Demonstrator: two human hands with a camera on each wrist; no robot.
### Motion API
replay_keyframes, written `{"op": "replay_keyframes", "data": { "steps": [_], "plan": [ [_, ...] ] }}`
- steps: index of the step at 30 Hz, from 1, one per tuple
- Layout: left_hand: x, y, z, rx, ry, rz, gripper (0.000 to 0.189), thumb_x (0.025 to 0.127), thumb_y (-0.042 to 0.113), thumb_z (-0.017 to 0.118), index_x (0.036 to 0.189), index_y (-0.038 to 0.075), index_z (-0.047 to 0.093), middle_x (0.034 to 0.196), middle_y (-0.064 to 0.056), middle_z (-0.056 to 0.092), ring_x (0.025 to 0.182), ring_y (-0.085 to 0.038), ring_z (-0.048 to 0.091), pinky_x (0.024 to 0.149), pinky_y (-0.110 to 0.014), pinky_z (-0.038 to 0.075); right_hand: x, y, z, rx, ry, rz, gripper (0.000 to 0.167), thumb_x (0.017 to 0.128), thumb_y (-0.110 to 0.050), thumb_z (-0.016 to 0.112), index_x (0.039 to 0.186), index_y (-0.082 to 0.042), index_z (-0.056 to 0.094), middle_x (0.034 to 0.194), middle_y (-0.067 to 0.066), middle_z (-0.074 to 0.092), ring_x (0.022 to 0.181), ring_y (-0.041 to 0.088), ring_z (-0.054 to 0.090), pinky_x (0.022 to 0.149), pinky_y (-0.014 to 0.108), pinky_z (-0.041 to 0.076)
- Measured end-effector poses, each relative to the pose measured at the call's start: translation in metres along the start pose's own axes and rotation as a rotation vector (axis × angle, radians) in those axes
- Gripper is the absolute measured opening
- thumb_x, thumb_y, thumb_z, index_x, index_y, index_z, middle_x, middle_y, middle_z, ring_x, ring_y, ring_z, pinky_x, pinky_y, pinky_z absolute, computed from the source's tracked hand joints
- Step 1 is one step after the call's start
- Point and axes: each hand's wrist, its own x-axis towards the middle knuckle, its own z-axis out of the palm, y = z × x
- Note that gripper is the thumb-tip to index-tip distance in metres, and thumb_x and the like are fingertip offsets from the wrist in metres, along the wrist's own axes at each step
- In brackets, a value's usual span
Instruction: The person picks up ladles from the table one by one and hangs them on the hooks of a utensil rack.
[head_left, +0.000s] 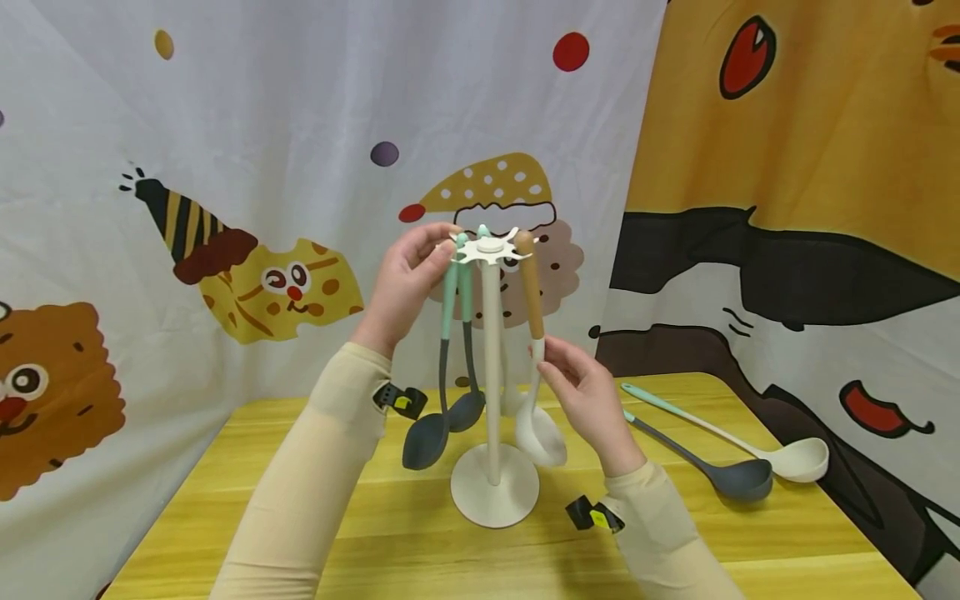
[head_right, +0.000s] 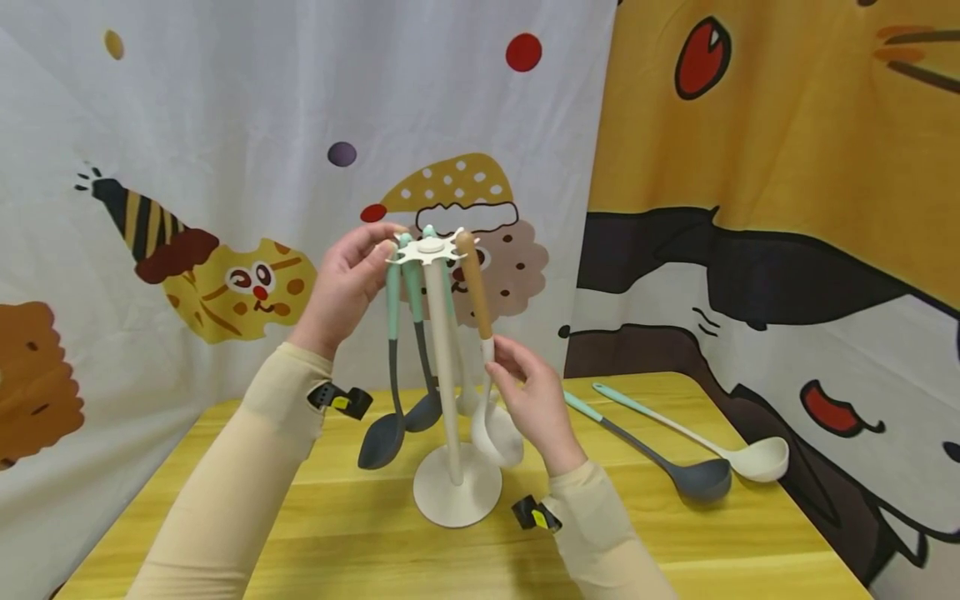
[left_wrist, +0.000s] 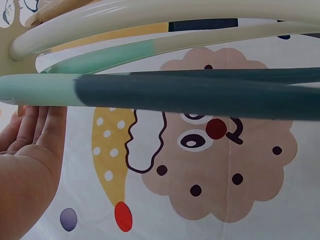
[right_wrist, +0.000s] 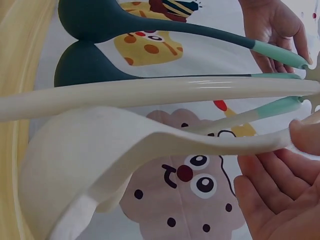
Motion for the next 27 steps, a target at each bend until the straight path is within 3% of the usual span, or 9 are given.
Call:
{"op": "replay_keyframes", "data": {
  "steps": [4,10,19,27],
  "plan": [
    [0.0,-0.001,0.0,0.004,-0.001,0.008,0.033,0.102,0.018,0.053,0.128,-0.002,0.056,0.111,-0.008,0.063,0.1,-0.018,0.059,0.096,-0.036,0.05,-0.002,0.002,-0.002,-0.041,-0.015,0.002,0.045,0.097,-0.013,0.064,0.14,-0.002,0.054,0.133,0.016,0.06,0.122,0.031,0.057,0.104,0.048,0.043],
    [0.0,-0.001,0.0,0.01,0.003,0.012,0.033,0.102,0.018,0.054,0.128,-0.002,0.057,0.11,-0.007,0.063,0.099,-0.019,0.059,0.094,-0.035,0.051,-0.006,0.004,-0.004,-0.082,-0.051,-0.025,0.055,0.096,-0.013,0.067,0.145,-0.001,0.047,0.146,0.018,0.048,0.132,0.037,0.047,0.11,0.051,0.035],
    [0.0,-0.001,0.0,0.021,0.006,0.014,0.032,0.102,0.018,0.054,0.128,-0.001,0.057,0.111,-0.008,0.064,0.099,-0.019,0.06,0.093,-0.035,0.051,-0.01,0.014,-0.011,-0.191,-0.113,-0.048,0.065,0.094,-0.025,0.069,0.151,-0.012,0.041,0.154,0.01,0.04,0.14,0.035,0.036,0.109,0.061,0.029],
    [0.0,-0.002,0.0,0.024,0.009,0.005,0.032,0.103,0.018,0.053,0.127,-0.003,0.056,0.11,-0.008,0.063,0.098,-0.02,0.059,0.091,-0.033,0.052,-0.012,0.022,-0.015,-0.216,-0.173,-0.127,0.071,0.092,-0.027,0.071,0.154,-0.017,0.038,0.159,0.007,0.032,0.145,0.033,0.026,0.108,0.067,0.024]
  ]
}}
